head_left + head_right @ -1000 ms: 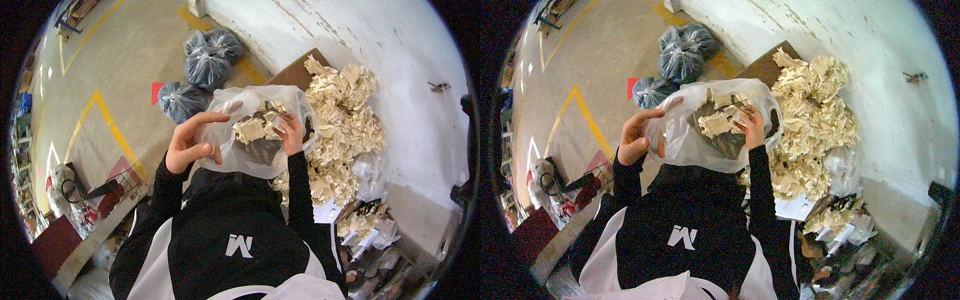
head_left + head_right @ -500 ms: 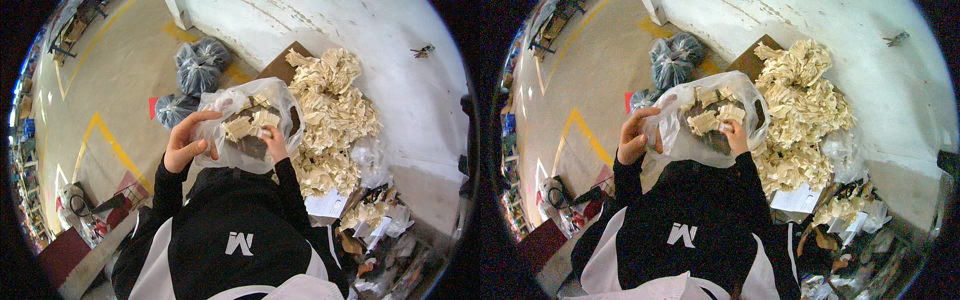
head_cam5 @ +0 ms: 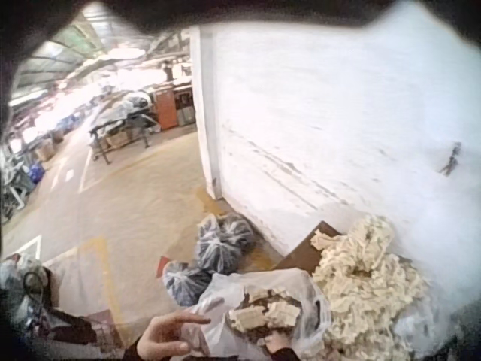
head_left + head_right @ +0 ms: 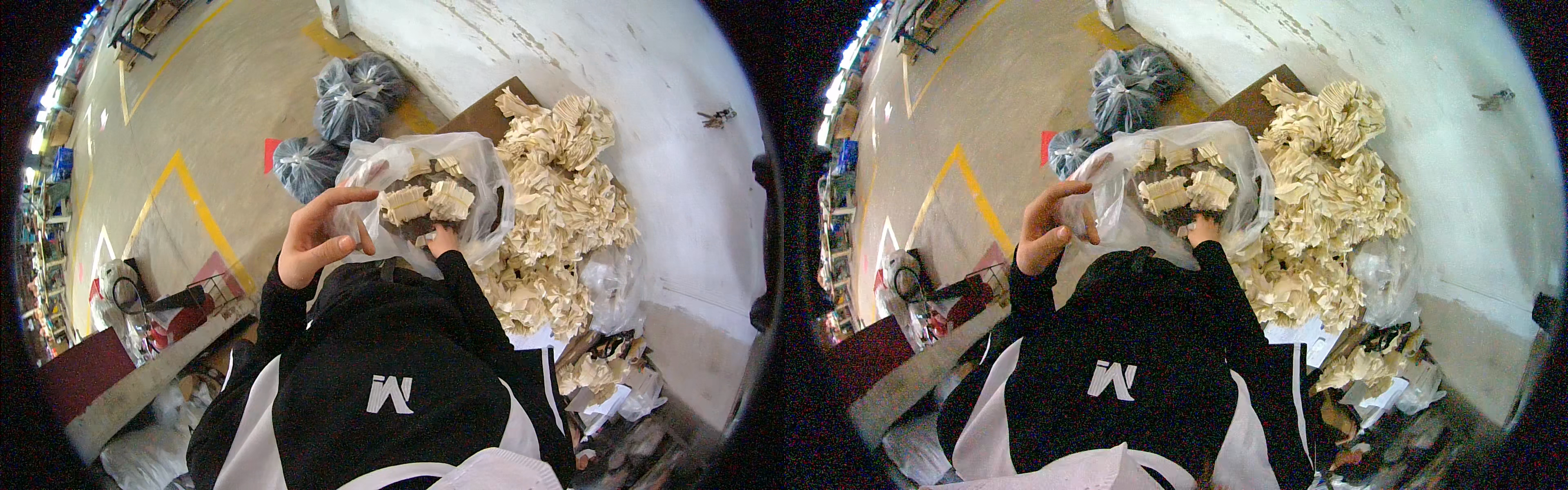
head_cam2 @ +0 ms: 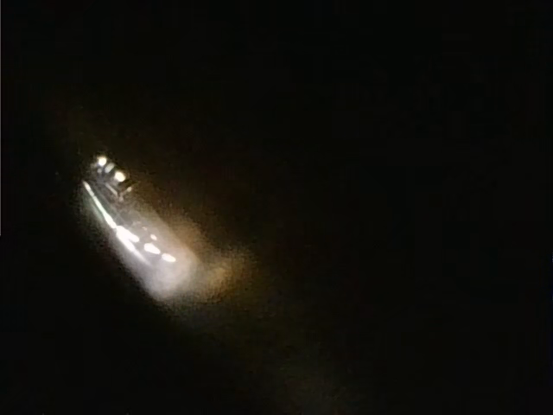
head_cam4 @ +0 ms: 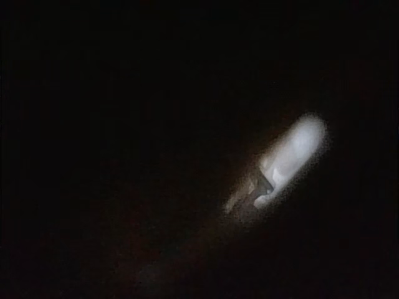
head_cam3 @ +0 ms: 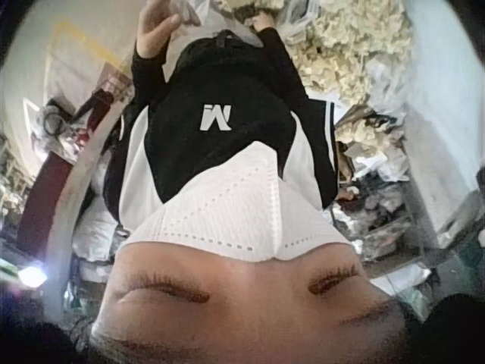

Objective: The person reviews a printed instruction sheet, then picks up beige foam-like packing material from a table and places it into a clear plastic bag. The person continues to transfer the material into the bag by hand.

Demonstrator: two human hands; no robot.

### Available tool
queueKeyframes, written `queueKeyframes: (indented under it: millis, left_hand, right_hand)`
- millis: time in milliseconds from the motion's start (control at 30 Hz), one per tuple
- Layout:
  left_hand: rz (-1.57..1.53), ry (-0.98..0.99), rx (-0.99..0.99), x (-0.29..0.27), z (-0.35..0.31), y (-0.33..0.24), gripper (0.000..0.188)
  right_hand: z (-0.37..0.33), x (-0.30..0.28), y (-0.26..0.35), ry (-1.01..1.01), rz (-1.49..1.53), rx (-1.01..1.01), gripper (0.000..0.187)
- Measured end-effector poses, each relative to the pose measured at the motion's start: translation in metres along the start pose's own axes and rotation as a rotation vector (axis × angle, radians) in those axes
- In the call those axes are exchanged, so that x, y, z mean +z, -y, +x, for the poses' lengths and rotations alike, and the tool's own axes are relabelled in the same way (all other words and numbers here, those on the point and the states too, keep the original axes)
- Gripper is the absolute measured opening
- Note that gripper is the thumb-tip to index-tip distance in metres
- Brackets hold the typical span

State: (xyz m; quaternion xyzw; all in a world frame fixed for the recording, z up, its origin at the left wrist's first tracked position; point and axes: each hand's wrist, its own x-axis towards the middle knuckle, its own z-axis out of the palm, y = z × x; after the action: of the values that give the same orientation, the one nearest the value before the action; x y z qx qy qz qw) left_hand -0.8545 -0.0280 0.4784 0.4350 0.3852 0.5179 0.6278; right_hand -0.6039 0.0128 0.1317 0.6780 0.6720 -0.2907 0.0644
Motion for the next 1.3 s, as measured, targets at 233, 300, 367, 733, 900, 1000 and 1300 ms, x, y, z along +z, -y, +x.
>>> queueKeyframes:
  millis: [233, 300, 367, 733, 900, 1000, 1300]
  left_hand:
    - [-0.018, -0.045, 0.041, 0.000, 0.000, 0.002, 0.055]
    - [-0.021, -0.049, 0.030, 0.004, 0.001, 0.003, 0.055]
    - [-0.016, -0.034, 0.011, 0.005, 0.002, 0.004, 0.055]
    - [-0.007, -0.009, 0.026, 0.004, -0.003, 0.005, 0.054]
    - [-0.017, -0.014, 0.011, 0.007, -0.006, 0.006, 0.054]
    - [-0.017, 0.002, 0.005, 0.008, -0.005, 0.009, 0.054]
    - [-0.006, 0.021, -0.016, 0.010, -0.006, 0.009, 0.054]
  right_hand:
    - [-0.005, -0.083, 0.024, 0.078, 0.203, -0.231, 0.047]
    - [-0.005, -0.089, 0.024, -0.317, 0.039, -0.496, 0.053]
    - [0.004, -0.093, 0.024, -0.442, -0.094, -0.482, 0.063]
    - [0.021, -0.085, -0.040, -0.234, 0.559, -0.319, 0.083]
    - [0.019, -0.053, -0.096, -0.052, 0.721, 0.001, 0.076]
    - [0.031, -0.041, -0.112, -0.054, 0.736, -0.027, 0.079]
    - [0.029, -0.046, -0.109, -0.055, 0.638, -0.005, 0.084]
